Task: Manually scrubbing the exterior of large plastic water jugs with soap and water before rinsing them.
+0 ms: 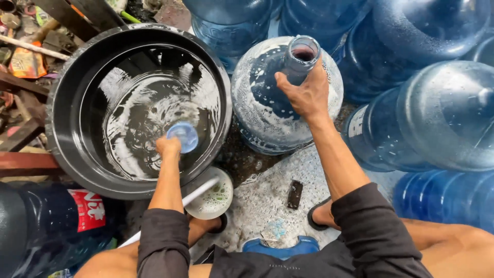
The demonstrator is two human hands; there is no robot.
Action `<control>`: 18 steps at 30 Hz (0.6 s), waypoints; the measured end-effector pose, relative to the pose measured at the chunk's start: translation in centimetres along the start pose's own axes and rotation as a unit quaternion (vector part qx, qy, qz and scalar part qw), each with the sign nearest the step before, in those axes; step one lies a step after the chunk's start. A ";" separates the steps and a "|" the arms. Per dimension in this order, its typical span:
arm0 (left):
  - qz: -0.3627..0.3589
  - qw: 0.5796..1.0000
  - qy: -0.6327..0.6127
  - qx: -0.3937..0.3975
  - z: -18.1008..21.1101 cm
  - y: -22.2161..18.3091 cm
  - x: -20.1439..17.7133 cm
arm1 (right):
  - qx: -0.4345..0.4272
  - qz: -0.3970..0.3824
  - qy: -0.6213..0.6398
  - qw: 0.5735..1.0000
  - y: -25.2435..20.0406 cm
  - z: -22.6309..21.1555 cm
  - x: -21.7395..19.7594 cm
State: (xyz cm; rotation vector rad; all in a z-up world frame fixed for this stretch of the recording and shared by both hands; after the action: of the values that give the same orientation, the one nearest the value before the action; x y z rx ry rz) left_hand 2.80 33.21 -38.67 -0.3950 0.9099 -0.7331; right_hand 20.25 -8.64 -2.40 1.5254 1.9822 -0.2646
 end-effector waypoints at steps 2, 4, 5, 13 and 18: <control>-0.100 0.978 -0.182 -0.022 1.5 -2.0 2.9 | -0.004 0.014 -0.045 0.999 -0.6 -0.2 -0.1; -0.197 0.912 -0.357 -0.044 5.1 -4.7 6.2 | -0.007 0.027 -0.091 0.995 -0.8 0.1 0.0; -0.226 0.868 -0.442 -0.019 7.8 -6.2 7.1 | 0.029 0.027 -0.129 0.991 -0.9 1.2 0.3; -0.329 0.832 -0.440 0.079 30.1 -30.2 4.1 | 0.101 -0.007 -0.212 0.972 -1.5 5.0 2.6; -0.370 0.739 -0.495 0.267 37.7 -31.6 8.4 | -0.090 0.010 -0.075 0.993 -2.2 2.7 2.6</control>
State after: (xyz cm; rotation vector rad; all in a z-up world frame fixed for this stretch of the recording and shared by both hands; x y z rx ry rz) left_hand 24.48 5.54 -3.22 -0.5429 -0.5458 -1.2710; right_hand 18.82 -8.60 -6.52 1.3695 1.8204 -0.1802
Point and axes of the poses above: each hand's wrist, its own y-axis towards the middle knuckle, its own x-axis out of the palm, z = x × y, the point moved 10 cm from there along y, towards the middle knuckle, and after that the axes turned 14 degrees about -z, right-handed, at the moved point
